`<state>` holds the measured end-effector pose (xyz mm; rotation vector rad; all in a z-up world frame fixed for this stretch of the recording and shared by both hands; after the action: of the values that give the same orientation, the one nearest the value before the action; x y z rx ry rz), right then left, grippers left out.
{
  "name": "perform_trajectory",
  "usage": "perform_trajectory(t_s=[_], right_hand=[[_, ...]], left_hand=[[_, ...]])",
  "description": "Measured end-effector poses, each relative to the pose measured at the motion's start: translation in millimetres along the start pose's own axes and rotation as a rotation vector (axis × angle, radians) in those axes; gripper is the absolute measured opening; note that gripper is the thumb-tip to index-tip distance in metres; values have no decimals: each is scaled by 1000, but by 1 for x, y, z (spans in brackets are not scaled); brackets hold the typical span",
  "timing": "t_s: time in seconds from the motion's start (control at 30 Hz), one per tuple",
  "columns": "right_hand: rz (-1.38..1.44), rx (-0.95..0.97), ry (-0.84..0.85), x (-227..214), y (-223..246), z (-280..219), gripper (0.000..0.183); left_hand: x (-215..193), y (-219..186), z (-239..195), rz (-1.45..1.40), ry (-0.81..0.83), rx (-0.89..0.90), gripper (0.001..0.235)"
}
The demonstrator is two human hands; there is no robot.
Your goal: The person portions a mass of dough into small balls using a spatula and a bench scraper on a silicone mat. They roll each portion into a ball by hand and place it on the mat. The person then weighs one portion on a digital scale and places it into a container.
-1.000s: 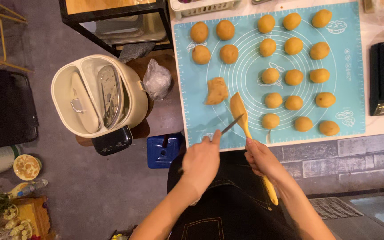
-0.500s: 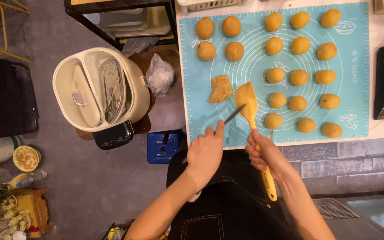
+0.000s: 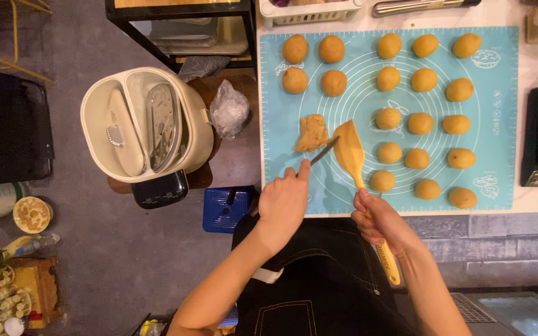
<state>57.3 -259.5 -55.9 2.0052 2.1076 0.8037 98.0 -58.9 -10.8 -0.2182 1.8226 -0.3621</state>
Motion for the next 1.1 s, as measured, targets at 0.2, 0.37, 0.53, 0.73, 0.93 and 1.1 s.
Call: perform_trajectory(t_s=[0.2, 0.37, 0.53, 0.73, 0.93, 1.1], right_hand=[[-166, 46, 40, -21, -12, 11, 41], [-1089, -467, -546, -33, 41, 2, 43], [-1269, -677, -765, -7, 73, -23, 31], [-1340, -868, -757, 26, 96, -26, 22], [-1517, -948, -758, 32, 102, -34, 23], [-1579, -965, -726, 33, 101, -41, 23]], left_hand=[[-16, 22, 16, -42, -3, -77, 60], [-55, 32, -17, -118, -70, -178, 49], [-58, 11, -41, -69, -27, -220, 55], [-28, -18, -28, 26, -16, -181, 72], [-21, -22, -11, 70, -35, -193, 71], [-35, -19, -6, 107, -62, -163, 71]])
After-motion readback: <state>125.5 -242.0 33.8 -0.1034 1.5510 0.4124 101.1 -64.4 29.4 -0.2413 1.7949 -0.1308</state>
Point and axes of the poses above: each hand's wrist, its own z-axis towards the middle knuckle, its own x-axis out of the palm, y = z × x, the point moved 8 cm from there along z, towards the middle knuckle, and after that the axes turned 1 degree about -x, right-handed, at the moved point
